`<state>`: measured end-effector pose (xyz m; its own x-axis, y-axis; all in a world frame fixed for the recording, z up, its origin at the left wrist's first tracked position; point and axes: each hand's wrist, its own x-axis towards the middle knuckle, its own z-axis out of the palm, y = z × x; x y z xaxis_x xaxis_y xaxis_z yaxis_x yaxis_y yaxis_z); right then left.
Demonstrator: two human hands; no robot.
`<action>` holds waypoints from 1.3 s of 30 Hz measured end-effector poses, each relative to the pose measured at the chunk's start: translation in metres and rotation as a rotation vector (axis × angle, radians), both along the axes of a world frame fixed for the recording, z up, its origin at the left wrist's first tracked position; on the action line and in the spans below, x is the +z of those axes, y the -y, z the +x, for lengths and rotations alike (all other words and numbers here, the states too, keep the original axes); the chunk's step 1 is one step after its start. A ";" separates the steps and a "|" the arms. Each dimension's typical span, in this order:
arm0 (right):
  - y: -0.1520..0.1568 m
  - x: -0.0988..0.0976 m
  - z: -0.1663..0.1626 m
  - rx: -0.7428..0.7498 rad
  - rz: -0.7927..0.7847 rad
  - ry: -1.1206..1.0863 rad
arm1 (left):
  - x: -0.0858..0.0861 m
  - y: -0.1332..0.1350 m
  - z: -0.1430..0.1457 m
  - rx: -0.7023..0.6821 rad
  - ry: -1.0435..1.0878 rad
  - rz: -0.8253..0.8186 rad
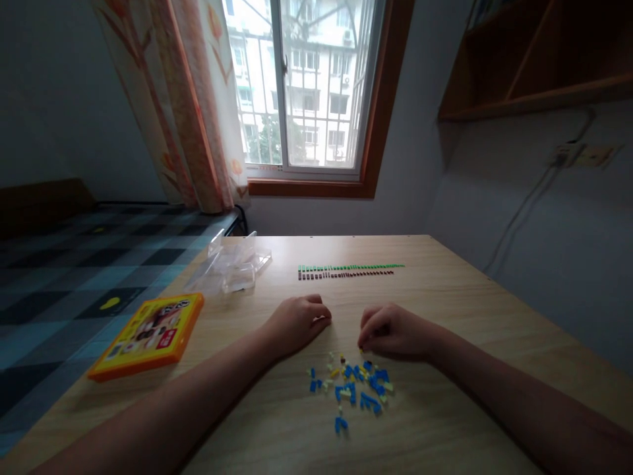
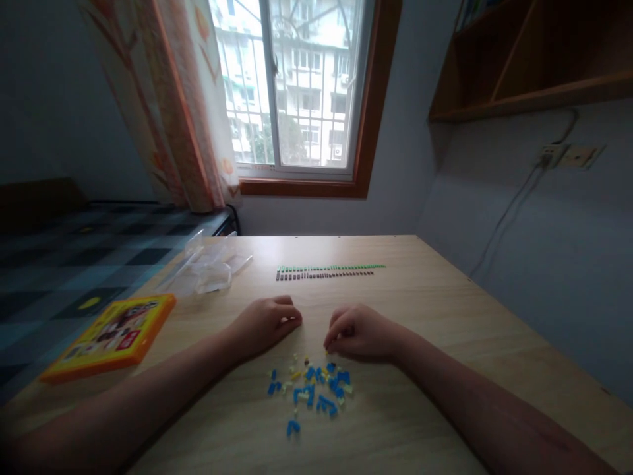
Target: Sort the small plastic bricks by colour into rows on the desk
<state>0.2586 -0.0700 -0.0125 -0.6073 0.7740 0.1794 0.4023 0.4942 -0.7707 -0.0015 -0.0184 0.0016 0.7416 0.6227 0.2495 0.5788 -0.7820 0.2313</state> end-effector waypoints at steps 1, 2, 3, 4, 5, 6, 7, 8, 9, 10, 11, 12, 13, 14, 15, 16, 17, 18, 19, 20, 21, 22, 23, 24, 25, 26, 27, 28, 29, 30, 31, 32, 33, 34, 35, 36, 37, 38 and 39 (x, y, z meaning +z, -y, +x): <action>0.000 0.000 -0.001 0.002 0.012 0.012 | 0.000 0.000 0.000 -0.011 -0.011 0.019; 0.001 0.001 -0.002 0.003 0.029 0.023 | 0.001 0.001 0.000 -0.023 -0.023 0.038; 0.001 0.001 -0.003 0.002 0.048 0.036 | 0.001 0.001 -0.001 -0.035 -0.033 0.054; 0.000 0.002 -0.003 0.000 0.068 0.047 | 0.002 0.001 -0.001 -0.044 -0.040 0.065; 0.000 0.002 -0.003 -0.002 0.086 0.060 | 0.002 0.001 -0.001 -0.050 -0.045 0.073; 0.000 0.003 -0.003 -0.004 0.103 0.073 | 0.002 0.001 -0.001 -0.054 -0.050 0.078; 0.000 0.003 -0.003 -0.009 0.119 0.085 | 0.002 0.001 -0.001 -0.057 -0.055 0.083; 0.000 0.003 -0.003 -0.015 0.134 0.097 | 0.002 0.001 -0.001 -0.061 -0.059 0.088; -0.001 0.003 -0.003 -0.023 0.150 0.110 | 0.001 0.001 -0.001 -0.066 -0.064 0.093; -0.001 0.003 -0.004 -0.033 0.166 0.123 | 0.001 0.001 -0.002 -0.072 -0.068 0.098; -0.002 0.003 -0.005 -0.044 0.184 0.135 | 0.001 0.001 -0.002 -0.078 -0.071 0.102; -0.003 0.003 -0.006 -0.055 0.202 0.145 | 0.000 0.001 -0.002 -0.084 -0.072 0.104; -0.003 0.002 -0.007 -0.068 0.222 0.153 | 0.000 0.000 -0.002 -0.088 -0.071 0.106; -0.004 0.001 -0.008 -0.081 0.244 0.158 | -0.001 0.000 -0.002 -0.090 -0.069 0.106; -0.005 0.000 -0.009 -0.095 0.266 0.161 | -0.001 0.000 -0.002 -0.091 -0.063 0.103; -0.005 -0.001 -0.010 -0.110 0.286 0.162 | -0.002 0.000 -0.002 -0.090 -0.054 0.097; -0.006 -0.002 -0.011 -0.128 0.304 0.160 | -0.003 0.000 -0.002 -0.085 -0.042 0.088; -0.006 -0.002 -0.012 -0.148 0.316 0.155 | -0.003 0.000 -0.002 -0.075 -0.026 0.074; -0.005 -0.002 -0.013 -0.171 0.323 0.149 | -0.004 -0.001 -0.001 -0.058 -0.004 0.055; -0.005 -0.001 -0.013 -0.192 0.326 0.141 | -0.004 -0.001 -0.001 -0.038 0.025 0.030; -0.005 -0.001 -0.014 -0.212 0.327 0.134 | -0.004 -0.001 -0.001 -0.016 0.058 0.002; -0.004 0.000 -0.014 -0.226 0.326 0.130 | -0.004 -0.002 -0.001 0.002 0.094 -0.028; -0.003 0.000 -0.013 -0.235 0.322 0.132 | -0.004 -0.003 -0.002 0.015 0.129 -0.058; -0.003 0.000 -0.013 -0.238 0.314 0.137 | -0.003 -0.004 -0.002 0.023 0.160 -0.083; -0.002 0.000 -0.013 -0.236 0.304 0.145 | -0.003 -0.005 -0.002 0.027 0.183 -0.105; -0.002 -0.001 -0.013 -0.231 0.294 0.156 | -0.003 -0.006 -0.003 0.028 0.199 -0.125; -0.002 -0.001 -0.013 -0.225 0.287 0.167 | -0.002 -0.007 -0.004 0.028 0.206 -0.144; -0.002 -0.002 -0.013 -0.219 0.283 0.178 | -0.001 -0.009 -0.004 0.026 0.207 -0.163; -0.002 -0.002 -0.013 -0.217 0.284 0.186 | 0.000 -0.010 -0.005 0.023 0.204 -0.182; -0.002 -0.003 -0.013 -0.218 0.287 0.193 | 0.000 -0.011 -0.006 0.017 0.199 -0.201; -0.002 -0.003 -0.013 -0.221 0.289 0.198 | 0.002 -0.012 -0.007 0.007 0.192 -0.219; -0.002 -0.003 -0.014 -0.228 0.291 0.200 | 0.003 -0.013 -0.007 -0.001 0.183 -0.234; -0.003 -0.004 -0.015 -0.237 0.291 0.202 | 0.004 -0.013 -0.007 -0.007 0.173 -0.244; -0.003 -0.004 -0.016 -0.248 0.293 0.204 | 0.005 -0.013 -0.006 -0.009 0.161 -0.250; -0.004 -0.004 -0.017 -0.261 0.295 0.206 | 0.006 -0.013 -0.006 -0.007 0.147 -0.252; -0.005 -0.004 -0.018 -0.274 0.297 0.209 | 0.007 -0.012 -0.005 -0.001 0.133 -0.248; -0.006 -0.005 -0.020 -0.286 0.296 0.212 | 0.007 -0.011 -0.004 0.009 0.120 -0.243; -0.008 -0.005 -0.022 -0.297 0.294 0.214 | 0.007 -0.011 -0.003 0.019 0.109 -0.235; -0.010 -0.005 -0.024 -0.304 0.291 0.216 | 0.006 -0.010 -0.001 0.029 0.098 -0.226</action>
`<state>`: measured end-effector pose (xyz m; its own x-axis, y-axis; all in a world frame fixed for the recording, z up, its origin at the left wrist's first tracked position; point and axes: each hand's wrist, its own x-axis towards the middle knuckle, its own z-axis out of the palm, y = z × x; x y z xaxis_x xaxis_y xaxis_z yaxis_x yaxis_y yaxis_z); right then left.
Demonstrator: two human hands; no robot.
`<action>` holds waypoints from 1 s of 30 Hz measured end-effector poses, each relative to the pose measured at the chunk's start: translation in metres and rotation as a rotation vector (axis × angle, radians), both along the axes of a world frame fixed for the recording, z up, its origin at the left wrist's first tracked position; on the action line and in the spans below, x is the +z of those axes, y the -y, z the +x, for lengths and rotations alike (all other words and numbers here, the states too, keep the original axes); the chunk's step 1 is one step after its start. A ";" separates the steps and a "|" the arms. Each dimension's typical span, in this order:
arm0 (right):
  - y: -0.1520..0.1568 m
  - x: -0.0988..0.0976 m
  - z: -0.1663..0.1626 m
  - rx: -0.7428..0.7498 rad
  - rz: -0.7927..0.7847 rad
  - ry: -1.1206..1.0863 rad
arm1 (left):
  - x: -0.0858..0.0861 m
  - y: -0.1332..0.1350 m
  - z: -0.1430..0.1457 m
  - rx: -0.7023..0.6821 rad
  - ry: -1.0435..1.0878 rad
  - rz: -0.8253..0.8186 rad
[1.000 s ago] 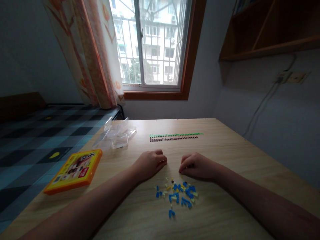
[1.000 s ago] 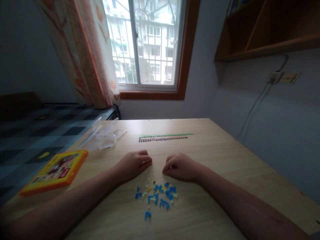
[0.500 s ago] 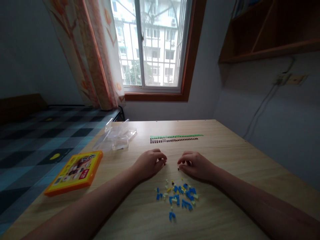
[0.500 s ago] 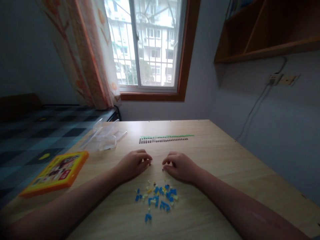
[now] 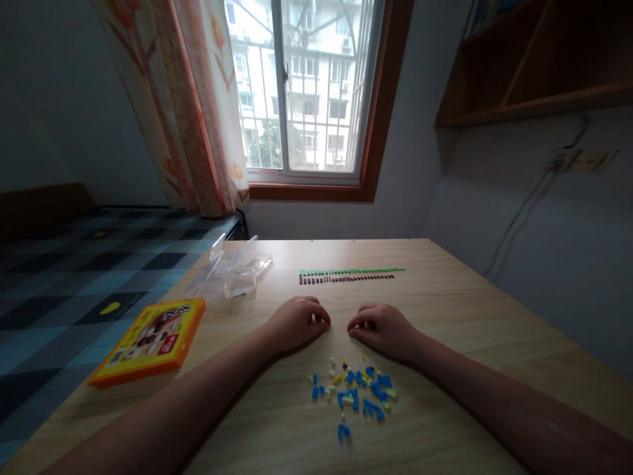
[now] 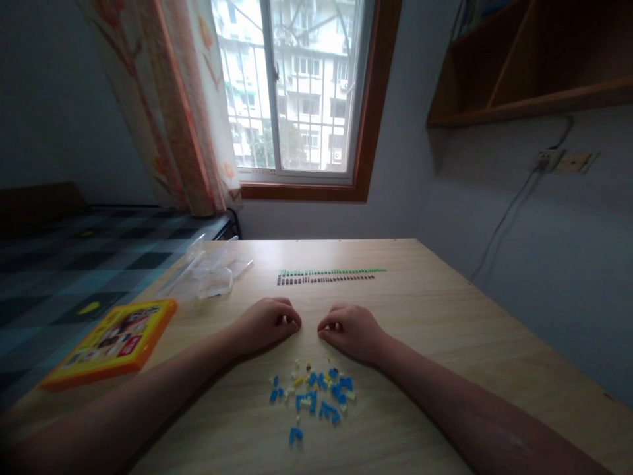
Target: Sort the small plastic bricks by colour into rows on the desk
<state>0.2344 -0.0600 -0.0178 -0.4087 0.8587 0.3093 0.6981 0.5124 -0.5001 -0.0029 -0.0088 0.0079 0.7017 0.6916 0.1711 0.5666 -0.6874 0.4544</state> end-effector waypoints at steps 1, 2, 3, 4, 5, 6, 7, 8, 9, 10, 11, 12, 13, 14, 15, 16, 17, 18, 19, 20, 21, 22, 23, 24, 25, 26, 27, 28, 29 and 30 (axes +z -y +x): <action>-0.002 0.000 -0.002 -0.004 -0.002 0.000 | -0.001 0.001 0.001 0.012 -0.011 0.011; -0.004 -0.001 -0.004 -0.007 -0.002 0.001 | -0.002 0.002 0.002 0.024 -0.022 0.026; -0.007 -0.001 -0.006 -0.010 0.001 0.002 | -0.003 0.003 0.003 0.036 -0.032 0.043; -0.009 -0.001 -0.008 -0.011 0.006 0.005 | -0.005 0.004 0.004 0.048 -0.040 0.061; -0.011 -0.002 -0.009 -0.014 0.012 0.008 | -0.006 0.005 0.005 0.058 -0.045 0.080; -0.013 -0.002 -0.010 -0.017 0.017 0.011 | -0.007 0.006 0.006 0.067 -0.048 0.096; -0.014 -0.003 -0.011 -0.022 0.022 0.014 | -0.008 0.007 0.006 0.075 -0.049 0.109; -0.014 -0.003 -0.012 -0.025 0.026 0.014 | -0.009 0.008 0.006 0.079 -0.048 0.117; -0.014 -0.004 -0.012 -0.028 0.032 0.014 | -0.009 0.009 0.006 0.080 -0.045 0.121; -0.014 -0.004 -0.012 -0.026 0.040 0.013 | -0.009 0.009 0.006 0.077 -0.043 0.121; -0.013 -0.004 -0.011 -0.021 0.049 0.011 | -0.010 0.009 0.006 0.073 -0.041 0.119; -0.012 -0.004 -0.010 -0.011 0.057 0.007 | -0.010 0.008 0.006 0.071 -0.037 0.116; -0.010 -0.003 -0.009 0.003 0.061 0.000 | -0.009 0.008 0.005 0.071 -0.029 0.113; -0.009 -0.002 -0.007 0.021 0.059 -0.010 | -0.009 0.008 0.005 0.074 -0.015 0.109; -0.007 -0.001 -0.004 0.041 0.048 -0.023 | -0.008 0.008 0.004 0.075 0.000 0.105; -0.005 0.001 -0.001 0.066 0.026 -0.036 | -0.008 0.008 0.004 0.070 0.018 0.098; -0.003 0.004 0.003 0.097 -0.008 -0.047 | -0.007 0.009 0.005 0.056 0.035 0.090; -0.001 0.006 0.006 0.128 -0.050 -0.054 | -0.006 0.010 0.005 0.033 0.047 0.078; 0.001 0.009 0.010 0.156 -0.094 -0.058 | -0.005 0.013 0.006 0.008 0.054 0.065; 0.003 0.011 0.013 0.181 -0.135 -0.055 | -0.003 0.015 0.007 -0.019 0.052 0.048; 0.005 0.014 0.016 0.200 -0.167 -0.046 | -0.001 0.018 0.008 -0.040 0.045 0.033; 0.007 0.016 0.018 0.209 -0.187 -0.033 | 0.001 0.022 0.009 -0.058 0.025 0.020; 0.009 0.018 0.019 0.211 -0.197 -0.015 | 0.003 0.025 0.010 -0.085 -0.006 0.006; 0.010 0.020 0.020 0.210 -0.202 0.005 | 0.005 0.027 0.011 -0.103 -0.029 0.000; 0.011 0.021 0.021 0.210 -0.207 0.027 | 0.007 0.029 0.012 -0.113 -0.047 -0.008; 0.012 0.023 0.021 0.211 -0.215 0.046 | 0.008 0.031 0.013 -0.117 -0.064 -0.014; 0.012 0.024 0.021 0.214 -0.223 0.061 | 0.010 0.032 0.013 -0.116 -0.078 -0.019; 0.013 0.024 0.021 0.218 -0.232 0.075 | 0.011 0.032 0.013 -0.113 -0.090 -0.025; 0.012 0.025 0.021 0.223 -0.236 0.084 | 0.012 0.033 0.013 -0.112 -0.104 -0.031; 0.012 0.025 0.021 0.224 -0.235 0.088 | 0.012 0.033 0.013 -0.112 -0.117 -0.033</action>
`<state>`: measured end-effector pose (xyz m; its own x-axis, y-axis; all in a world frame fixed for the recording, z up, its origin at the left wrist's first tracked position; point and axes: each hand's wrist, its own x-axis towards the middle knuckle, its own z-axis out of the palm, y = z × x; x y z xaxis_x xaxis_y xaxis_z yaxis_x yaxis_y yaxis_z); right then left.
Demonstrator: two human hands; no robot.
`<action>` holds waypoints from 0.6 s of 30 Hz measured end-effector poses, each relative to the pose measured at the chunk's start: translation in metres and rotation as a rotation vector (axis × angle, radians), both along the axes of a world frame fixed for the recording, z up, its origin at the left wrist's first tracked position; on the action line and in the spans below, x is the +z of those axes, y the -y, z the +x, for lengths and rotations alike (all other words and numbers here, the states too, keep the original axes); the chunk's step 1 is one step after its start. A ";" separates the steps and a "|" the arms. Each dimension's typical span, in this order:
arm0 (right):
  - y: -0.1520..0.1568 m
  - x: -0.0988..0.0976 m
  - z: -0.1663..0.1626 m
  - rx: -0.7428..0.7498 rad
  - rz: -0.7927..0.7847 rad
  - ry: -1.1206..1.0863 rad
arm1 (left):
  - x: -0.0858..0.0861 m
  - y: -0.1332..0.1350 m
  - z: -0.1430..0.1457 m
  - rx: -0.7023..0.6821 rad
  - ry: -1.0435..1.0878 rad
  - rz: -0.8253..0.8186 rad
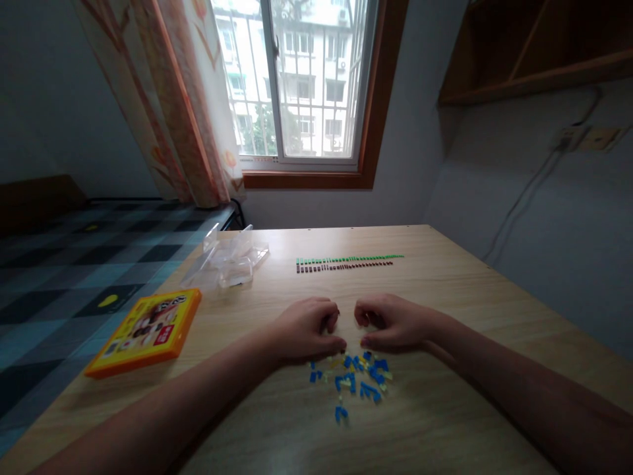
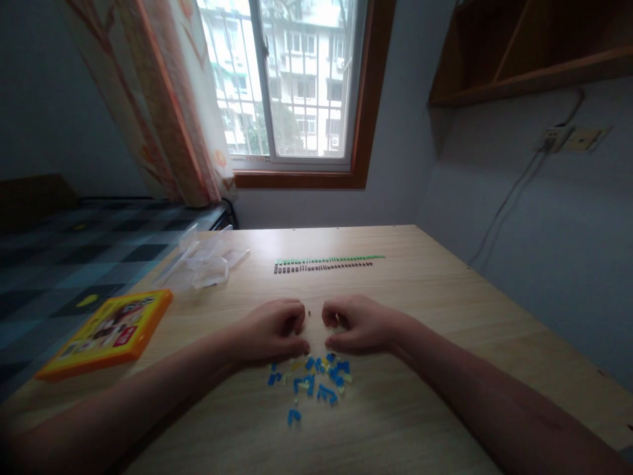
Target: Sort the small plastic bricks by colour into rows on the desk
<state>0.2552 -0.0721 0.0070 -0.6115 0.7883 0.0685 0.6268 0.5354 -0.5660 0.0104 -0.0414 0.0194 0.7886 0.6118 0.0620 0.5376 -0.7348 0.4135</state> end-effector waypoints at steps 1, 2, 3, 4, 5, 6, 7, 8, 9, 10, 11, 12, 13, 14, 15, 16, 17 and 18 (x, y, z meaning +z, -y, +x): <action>0.000 0.000 0.000 -0.001 0.003 0.000 | 0.000 0.000 0.000 -0.001 -0.010 0.002; 0.000 -0.001 -0.001 -0.006 0.010 -0.001 | -0.001 0.000 0.000 -0.005 -0.017 0.009; -0.001 -0.001 -0.001 -0.011 0.016 -0.002 | -0.002 -0.001 0.000 -0.008 -0.023 0.020; -0.001 -0.001 -0.002 -0.015 0.022 -0.003 | -0.003 -0.001 0.001 -0.009 -0.028 0.033; -0.001 -0.002 -0.003 -0.019 0.028 -0.001 | -0.004 -0.001 0.001 -0.010 -0.035 0.045; 0.000 -0.002 -0.004 -0.022 0.033 0.002 | -0.005 -0.001 0.001 -0.011 -0.042 0.053; 0.000 -0.002 -0.005 -0.026 0.040 0.006 | -0.005 -0.001 0.001 -0.012 -0.049 0.056; 0.000 -0.003 -0.005 -0.030 0.046 0.008 | -0.004 -0.001 0.001 -0.014 -0.054 0.054; -0.001 -0.003 -0.006 -0.031 0.049 0.010 | -0.003 -0.002 0.001 -0.018 -0.055 0.047; -0.001 -0.003 -0.005 -0.032 0.050 0.009 | -0.002 -0.003 0.000 -0.023 -0.053 0.035; -0.001 -0.003 -0.005 -0.030 0.047 0.006 | -0.001 -0.003 0.000 -0.025 -0.049 0.019; -0.001 -0.003 -0.005 -0.027 0.040 0.001 | 0.001 -0.004 -0.001 -0.023 -0.045 -0.002; -0.002 -0.003 -0.004 -0.023 0.030 -0.002 | 0.002 -0.005 -0.001 -0.016 -0.038 -0.026; -0.002 -0.002 -0.003 -0.018 0.018 -0.003 | 0.003 -0.006 -0.001 -0.003 -0.029 -0.051; -0.002 -0.002 -0.002 -0.011 0.006 -0.003 | 0.004 -0.007 -0.001 0.015 -0.018 -0.071; -0.002 0.000 -0.001 -0.002 -0.007 0.000 | 0.004 -0.008 -0.001 0.033 -0.006 -0.086; -0.002 0.001 0.000 0.010 -0.020 0.004 | 0.003 -0.009 -0.001 0.048 0.009 -0.095; -0.003 0.002 0.001 0.023 -0.031 0.008 | 0.001 -0.010 -0.001 0.059 0.024 -0.104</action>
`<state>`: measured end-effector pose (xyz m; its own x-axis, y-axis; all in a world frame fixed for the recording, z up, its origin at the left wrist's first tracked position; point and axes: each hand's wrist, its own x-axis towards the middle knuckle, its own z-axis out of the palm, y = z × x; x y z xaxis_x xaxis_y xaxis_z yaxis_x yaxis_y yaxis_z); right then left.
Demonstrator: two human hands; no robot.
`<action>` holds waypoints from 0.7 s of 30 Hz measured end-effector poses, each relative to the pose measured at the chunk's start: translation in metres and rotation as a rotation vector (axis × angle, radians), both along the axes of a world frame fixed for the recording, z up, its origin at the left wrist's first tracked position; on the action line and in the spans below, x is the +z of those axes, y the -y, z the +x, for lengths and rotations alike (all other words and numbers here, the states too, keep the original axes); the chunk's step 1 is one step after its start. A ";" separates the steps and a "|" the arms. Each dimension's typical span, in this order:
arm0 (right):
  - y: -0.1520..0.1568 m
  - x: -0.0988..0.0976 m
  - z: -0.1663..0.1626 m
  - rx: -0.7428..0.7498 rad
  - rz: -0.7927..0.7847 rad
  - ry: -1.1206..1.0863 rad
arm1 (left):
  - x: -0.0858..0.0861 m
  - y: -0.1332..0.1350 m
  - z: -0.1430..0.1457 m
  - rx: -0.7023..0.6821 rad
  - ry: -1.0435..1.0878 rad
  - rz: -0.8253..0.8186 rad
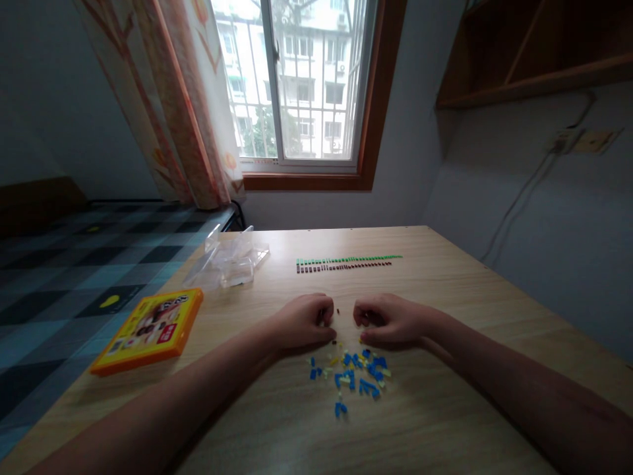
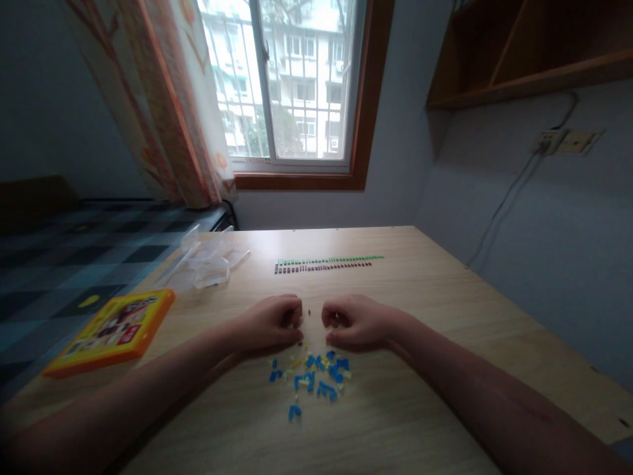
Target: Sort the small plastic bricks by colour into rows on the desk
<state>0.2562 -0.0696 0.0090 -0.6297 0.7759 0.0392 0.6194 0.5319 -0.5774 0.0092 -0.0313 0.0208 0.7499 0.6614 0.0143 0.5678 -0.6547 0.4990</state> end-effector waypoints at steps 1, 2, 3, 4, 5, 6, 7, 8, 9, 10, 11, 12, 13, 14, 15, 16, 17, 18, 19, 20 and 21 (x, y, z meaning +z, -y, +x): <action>0.000 0.001 0.001 0.013 -0.010 0.004 | -0.002 -0.001 0.000 0.008 0.015 -0.013; 0.000 0.002 0.001 0.025 -0.017 0.008 | -0.004 -0.003 0.000 0.016 0.031 -0.033; -0.001 0.003 0.002 0.037 -0.023 0.011 | -0.006 -0.005 -0.001 0.023 0.047 -0.064; -0.001 0.003 0.003 0.048 -0.027 0.014 | -0.008 -0.007 -0.002 0.031 0.067 -0.100; -0.001 0.004 0.003 0.059 -0.027 0.017 | -0.010 -0.009 -0.003 0.041 0.085 -0.134; -0.001 0.004 0.003 0.069 -0.022 0.021 | -0.012 -0.011 -0.004 0.044 0.105 -0.158; -0.001 0.004 0.003 0.077 -0.013 0.027 | -0.013 -0.013 -0.004 0.045 0.118 -0.166; -0.001 0.004 0.003 0.081 -0.001 0.034 | -0.014 -0.014 -0.005 0.047 0.124 -0.167; -0.001 0.004 0.003 0.082 0.011 0.042 | -0.014 -0.014 -0.005 0.047 0.124 -0.165; -0.001 0.004 0.002 0.081 0.019 0.049 | -0.014 -0.014 -0.005 0.048 0.116 -0.161; -0.001 0.004 0.002 0.079 0.023 0.054 | -0.012 -0.013 -0.004 0.048 0.101 -0.153; 0.000 0.005 0.001 0.076 0.024 0.057 | -0.011 -0.012 -0.004 0.046 0.081 -0.142; 0.000 0.005 0.001 0.073 0.024 0.058 | -0.009 -0.010 -0.003 0.039 0.058 -0.127; 0.000 0.006 0.000 0.069 0.023 0.057 | -0.007 -0.009 -0.003 0.031 0.035 -0.107; 0.001 0.006 0.000 0.064 0.020 0.056 | -0.005 -0.008 -0.003 0.021 0.013 -0.086; 0.001 0.007 -0.001 0.057 0.016 0.055 | -0.004 -0.008 -0.002 0.010 -0.005 -0.070; 0.001 0.007 -0.001 0.051 0.013 0.054 | -0.003 -0.008 -0.002 -0.004 -0.017 -0.063; 0.001 0.006 -0.001 0.045 0.011 0.055 | -0.002 -0.008 -0.002 -0.017 -0.023 -0.060; 0.002 0.006 -0.002 0.038 0.012 0.056 | -0.001 -0.008 -0.003 -0.030 -0.027 -0.061; 0.002 0.005 -0.002 0.028 0.017 0.057 | 0.000 -0.008 -0.003 -0.042 -0.031 -0.063; 0.001 0.004 -0.002 0.017 0.023 0.058 | 0.000 -0.008 -0.003 -0.049 -0.034 -0.064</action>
